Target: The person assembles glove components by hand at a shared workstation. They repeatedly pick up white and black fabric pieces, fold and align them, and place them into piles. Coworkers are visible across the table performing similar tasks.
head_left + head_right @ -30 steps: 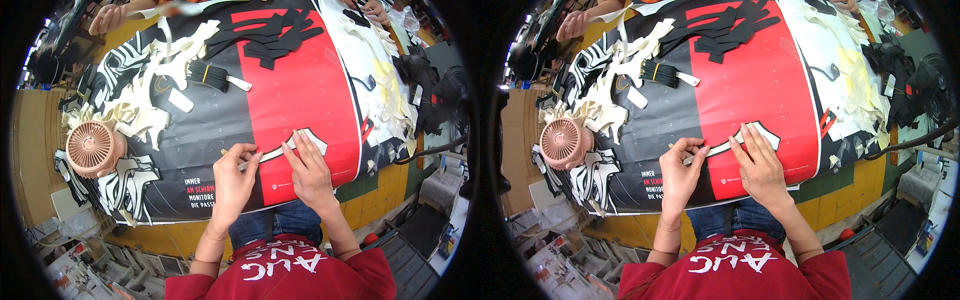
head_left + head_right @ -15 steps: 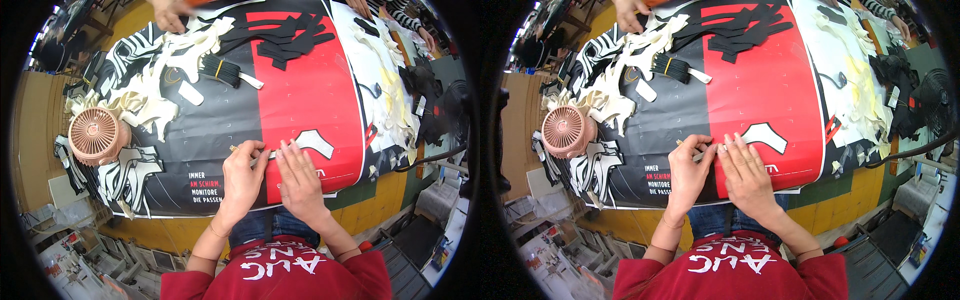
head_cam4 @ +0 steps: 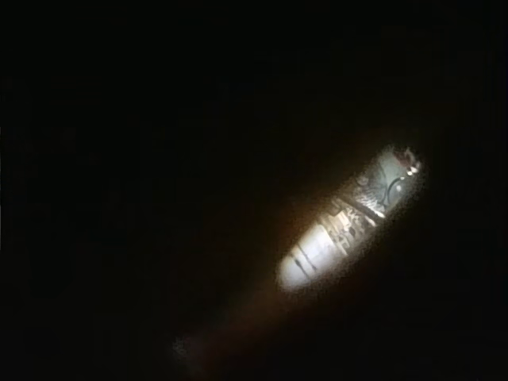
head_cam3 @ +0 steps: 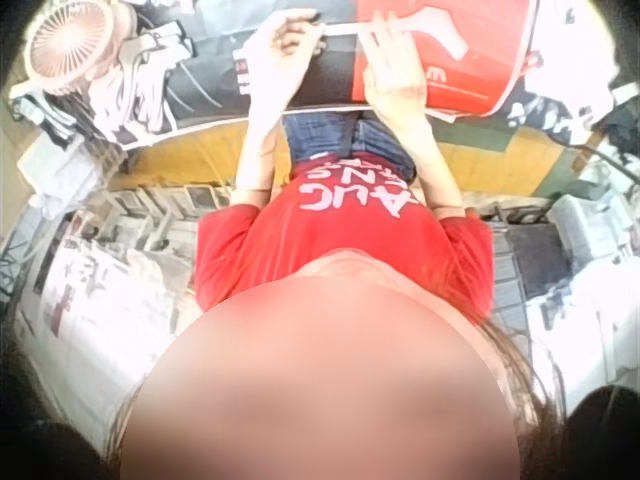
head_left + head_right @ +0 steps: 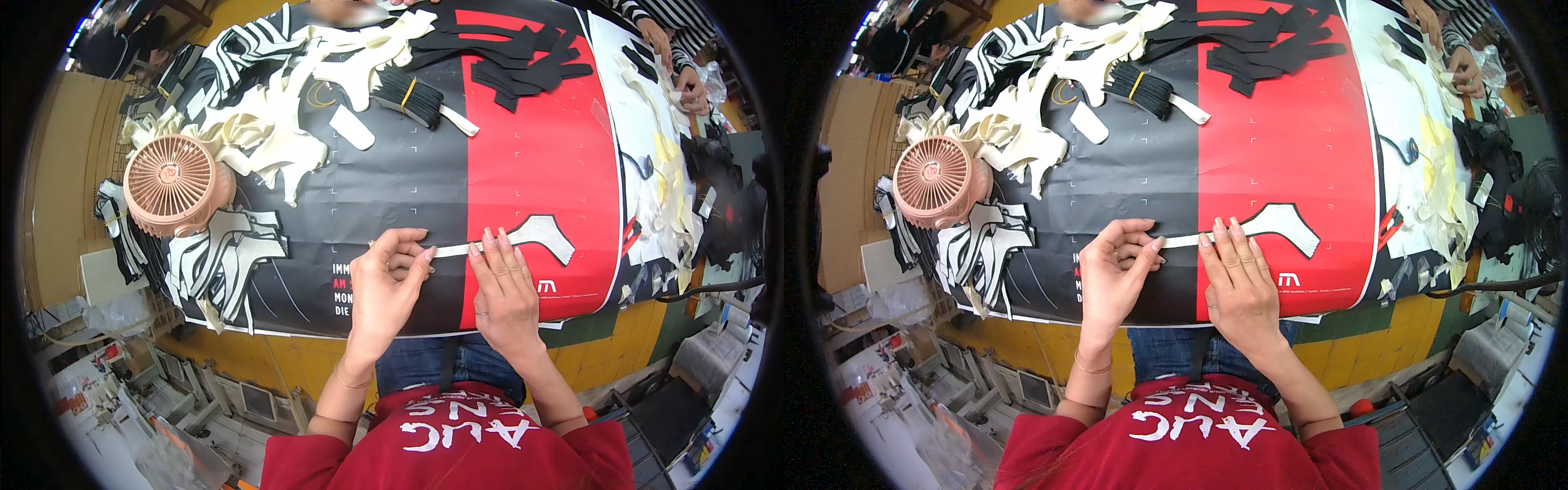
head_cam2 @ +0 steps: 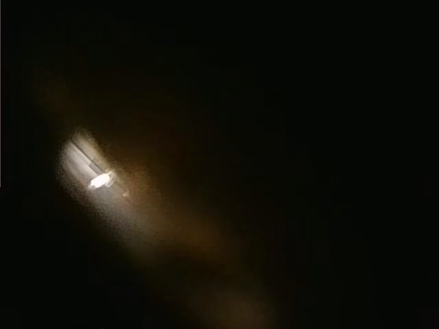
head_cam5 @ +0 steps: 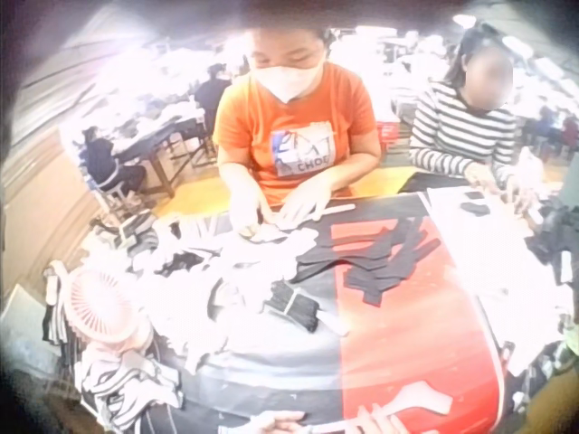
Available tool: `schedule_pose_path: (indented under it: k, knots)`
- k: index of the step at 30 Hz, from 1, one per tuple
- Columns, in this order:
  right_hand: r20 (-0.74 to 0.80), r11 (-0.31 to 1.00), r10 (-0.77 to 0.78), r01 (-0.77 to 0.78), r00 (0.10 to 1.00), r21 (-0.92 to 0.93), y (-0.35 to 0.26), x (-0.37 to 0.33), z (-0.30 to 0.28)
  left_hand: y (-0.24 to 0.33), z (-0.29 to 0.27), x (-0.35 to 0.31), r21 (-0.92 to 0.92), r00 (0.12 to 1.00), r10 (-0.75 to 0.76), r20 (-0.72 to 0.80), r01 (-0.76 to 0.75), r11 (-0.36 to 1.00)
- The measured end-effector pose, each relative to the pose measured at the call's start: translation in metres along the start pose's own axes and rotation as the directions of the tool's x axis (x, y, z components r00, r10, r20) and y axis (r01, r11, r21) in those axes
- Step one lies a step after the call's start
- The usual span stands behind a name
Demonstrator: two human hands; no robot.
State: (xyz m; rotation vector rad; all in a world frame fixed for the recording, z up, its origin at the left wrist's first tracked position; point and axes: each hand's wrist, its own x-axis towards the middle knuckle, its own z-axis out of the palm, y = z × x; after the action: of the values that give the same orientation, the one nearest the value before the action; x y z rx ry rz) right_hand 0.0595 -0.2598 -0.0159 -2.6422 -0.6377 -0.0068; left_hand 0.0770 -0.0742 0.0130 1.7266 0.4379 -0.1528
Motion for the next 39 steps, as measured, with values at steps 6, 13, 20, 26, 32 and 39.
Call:
schedule_pose_path:
  k: [6, 13, 20, 26, 32, 39]
  knots:
    - [-0.011, 1.000, -0.001, 0.001, 1.000, 0.004, 0.000, 0.000, 0.001, 0.000, 0.006, -0.002, 0.072, 0.996, 0.051, -0.073, -0.046, 0.996]
    - [-0.019, 1.000, 0.006, -0.006, 1.000, 0.019, -0.001, 0.001, -0.001, -0.005, 0.015, -0.009, 0.443, 0.907, 0.385, -0.169, -0.279, 0.852]
    - [-0.048, 1.000, -0.008, 0.009, 0.999, 0.015, -0.001, 0.001, 0.001, -0.019, 0.007, -0.019, 0.684, 0.821, 0.562, -0.098, -0.355, 0.637]
    - [-0.040, 0.999, -0.026, 0.026, 0.999, -0.024, -0.001, 0.000, -0.001, -0.035, 0.027, -0.041, 0.779, 0.841, 0.440, 0.315, -0.494, 0.385]
    - [-0.055, 0.991, 0.113, -0.117, 0.992, -0.072, 0.028, -0.020, -0.031, -0.042, 0.004, -0.048, 0.809, 0.828, 0.438, 0.350, -0.503, 0.305]
    - [-0.079, 0.979, 0.186, -0.192, 0.979, -0.070, 0.042, -0.051, -0.026, -0.040, 0.012, -0.057, 0.813, 0.797, 0.577, 0.181, -0.451, 0.369]
